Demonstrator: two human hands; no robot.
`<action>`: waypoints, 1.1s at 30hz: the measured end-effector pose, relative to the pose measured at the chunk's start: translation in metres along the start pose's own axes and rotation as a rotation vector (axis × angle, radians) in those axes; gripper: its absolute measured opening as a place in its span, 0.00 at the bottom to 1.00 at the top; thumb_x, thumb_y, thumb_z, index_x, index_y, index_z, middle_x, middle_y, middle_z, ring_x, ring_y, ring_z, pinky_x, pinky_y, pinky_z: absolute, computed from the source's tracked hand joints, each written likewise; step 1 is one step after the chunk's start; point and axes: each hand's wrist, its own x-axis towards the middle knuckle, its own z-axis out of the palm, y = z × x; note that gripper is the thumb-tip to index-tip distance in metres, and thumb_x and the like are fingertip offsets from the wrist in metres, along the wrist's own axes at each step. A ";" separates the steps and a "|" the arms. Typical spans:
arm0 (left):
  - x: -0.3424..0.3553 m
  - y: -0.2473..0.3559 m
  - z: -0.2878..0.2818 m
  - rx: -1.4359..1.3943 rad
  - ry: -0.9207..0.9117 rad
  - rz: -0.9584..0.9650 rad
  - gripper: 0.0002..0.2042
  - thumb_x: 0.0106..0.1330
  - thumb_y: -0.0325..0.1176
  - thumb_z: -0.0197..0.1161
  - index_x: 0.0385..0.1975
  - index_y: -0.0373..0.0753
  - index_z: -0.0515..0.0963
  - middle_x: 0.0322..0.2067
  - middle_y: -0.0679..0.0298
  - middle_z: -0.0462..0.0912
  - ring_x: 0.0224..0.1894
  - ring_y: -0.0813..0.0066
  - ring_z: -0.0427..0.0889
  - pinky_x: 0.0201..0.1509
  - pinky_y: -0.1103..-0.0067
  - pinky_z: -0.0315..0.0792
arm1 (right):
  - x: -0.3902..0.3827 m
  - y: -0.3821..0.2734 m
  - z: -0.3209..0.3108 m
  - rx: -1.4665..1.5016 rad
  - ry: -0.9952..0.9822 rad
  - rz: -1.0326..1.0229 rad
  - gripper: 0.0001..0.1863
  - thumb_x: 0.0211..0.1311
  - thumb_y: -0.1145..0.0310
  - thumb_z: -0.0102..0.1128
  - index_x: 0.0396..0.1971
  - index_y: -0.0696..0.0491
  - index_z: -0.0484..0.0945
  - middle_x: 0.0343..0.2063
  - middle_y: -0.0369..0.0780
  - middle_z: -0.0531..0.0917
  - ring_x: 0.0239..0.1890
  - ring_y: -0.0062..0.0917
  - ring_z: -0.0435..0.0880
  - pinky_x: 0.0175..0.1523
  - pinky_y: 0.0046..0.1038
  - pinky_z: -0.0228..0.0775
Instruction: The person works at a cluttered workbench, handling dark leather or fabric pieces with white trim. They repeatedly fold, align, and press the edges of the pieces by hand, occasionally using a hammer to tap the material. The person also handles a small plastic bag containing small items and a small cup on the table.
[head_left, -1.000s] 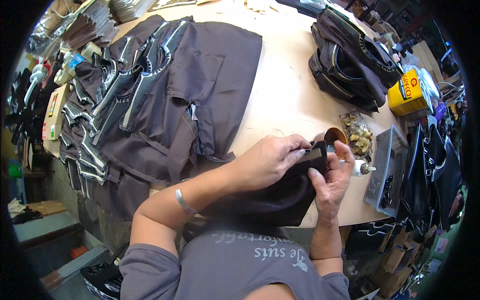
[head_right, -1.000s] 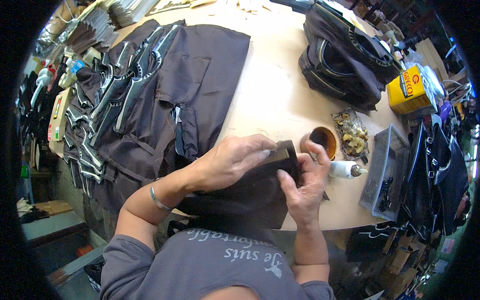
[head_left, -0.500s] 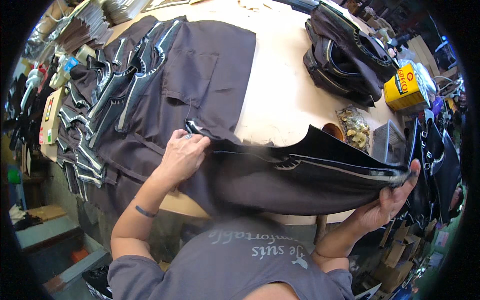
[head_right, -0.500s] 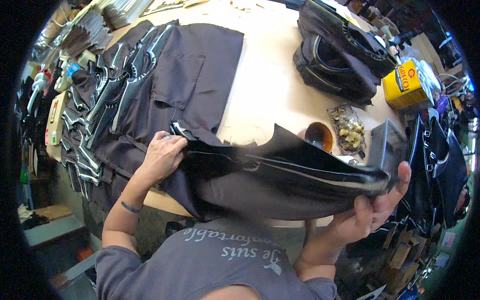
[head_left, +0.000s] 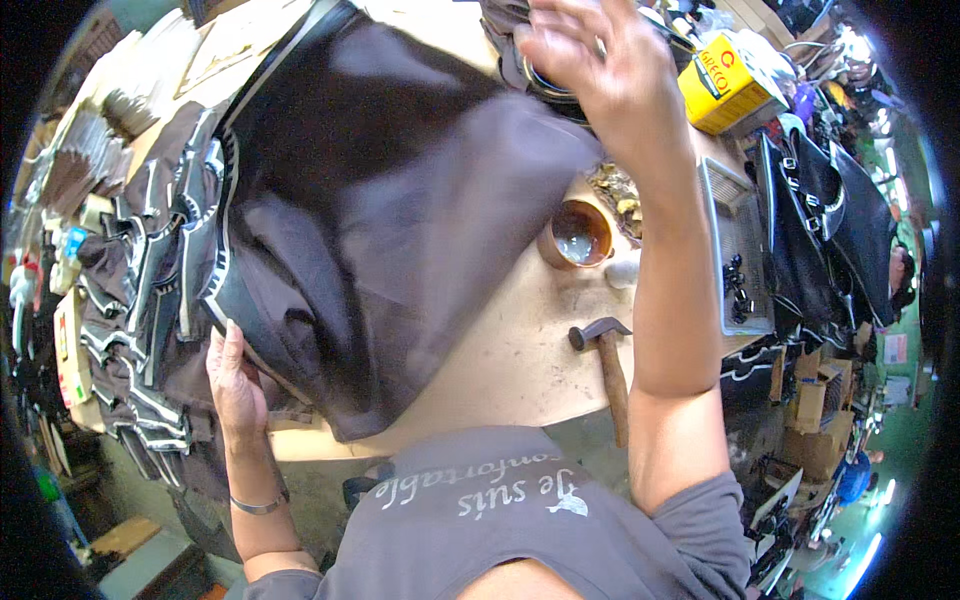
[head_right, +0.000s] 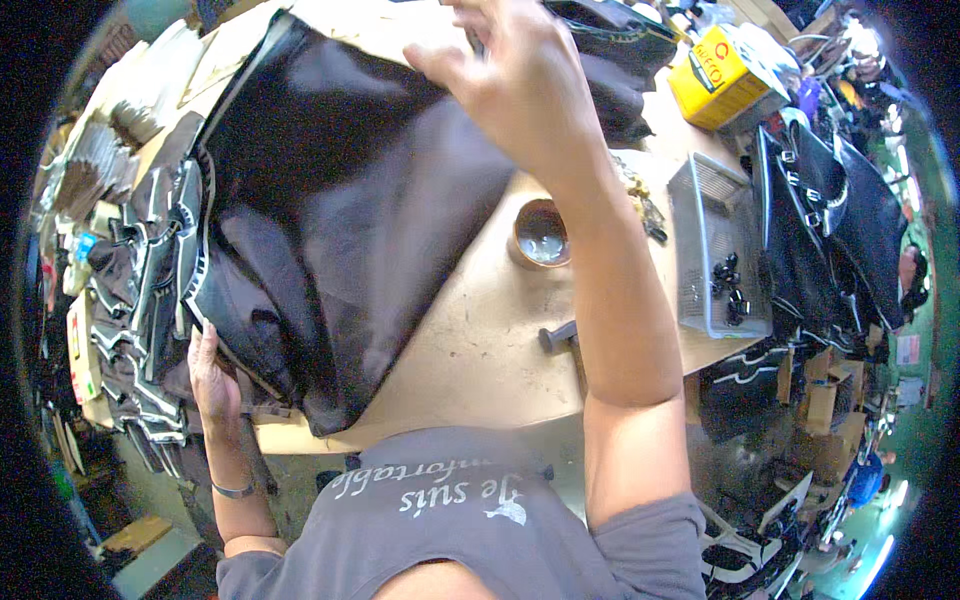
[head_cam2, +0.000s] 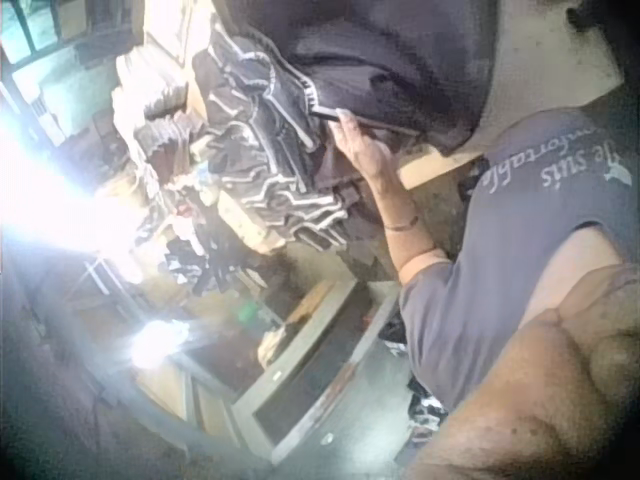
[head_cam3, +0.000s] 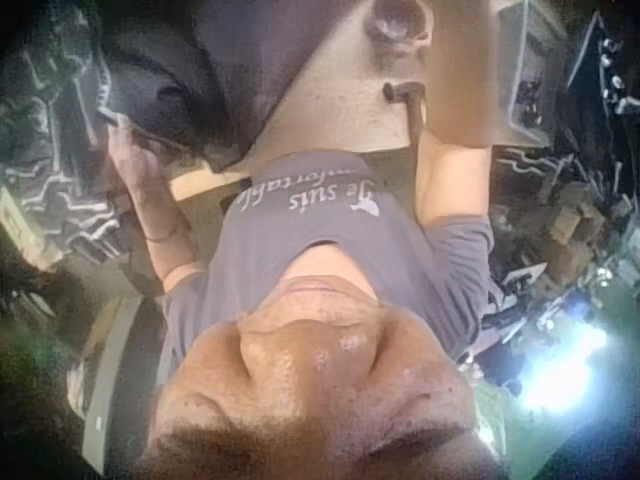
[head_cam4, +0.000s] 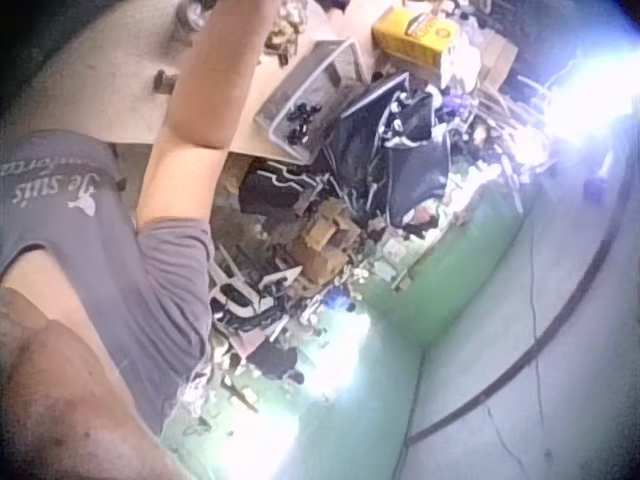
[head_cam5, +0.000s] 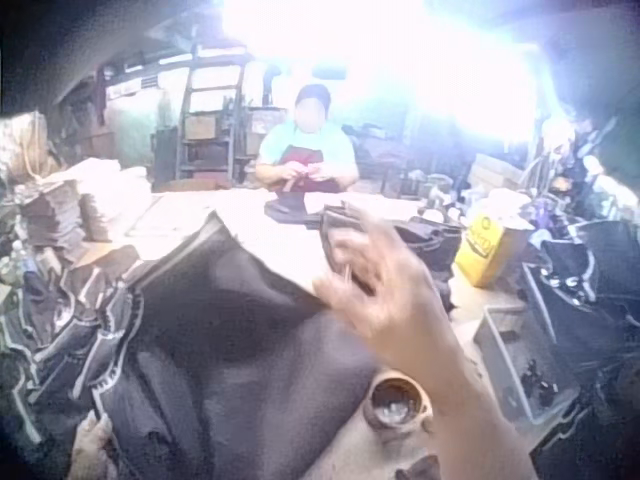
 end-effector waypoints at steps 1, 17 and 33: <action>0.003 -0.011 0.005 0.029 0.019 -0.025 0.14 0.66 0.32 0.47 0.47 0.32 0.67 0.43 0.65 0.73 0.44 0.80 0.72 0.48 0.83 0.65 | -0.022 0.004 -0.004 0.077 0.024 0.056 0.21 0.45 0.66 0.61 0.39 0.62 0.72 0.38 0.49 0.78 0.38 0.34 0.79 0.45 0.27 0.68; 0.015 0.006 0.078 0.487 -0.349 -0.364 0.18 0.64 0.31 0.49 0.52 0.35 0.59 0.33 0.66 0.73 0.28 0.84 0.74 0.26 0.87 0.72 | -0.173 0.046 -0.005 -0.979 -0.775 0.560 0.22 0.33 0.57 0.70 0.31 0.51 0.80 0.63 0.37 0.47 0.66 0.36 0.40 0.61 0.51 0.45; 0.011 0.008 0.106 0.032 -0.431 -0.389 0.20 0.66 0.36 0.45 0.55 0.40 0.51 0.41 0.61 0.70 0.34 0.75 0.78 0.23 0.82 0.78 | -0.166 -0.058 0.036 0.418 -0.409 0.219 0.18 0.41 0.60 0.63 0.35 0.51 0.78 0.56 0.45 0.64 0.62 0.44 0.52 0.63 0.42 0.43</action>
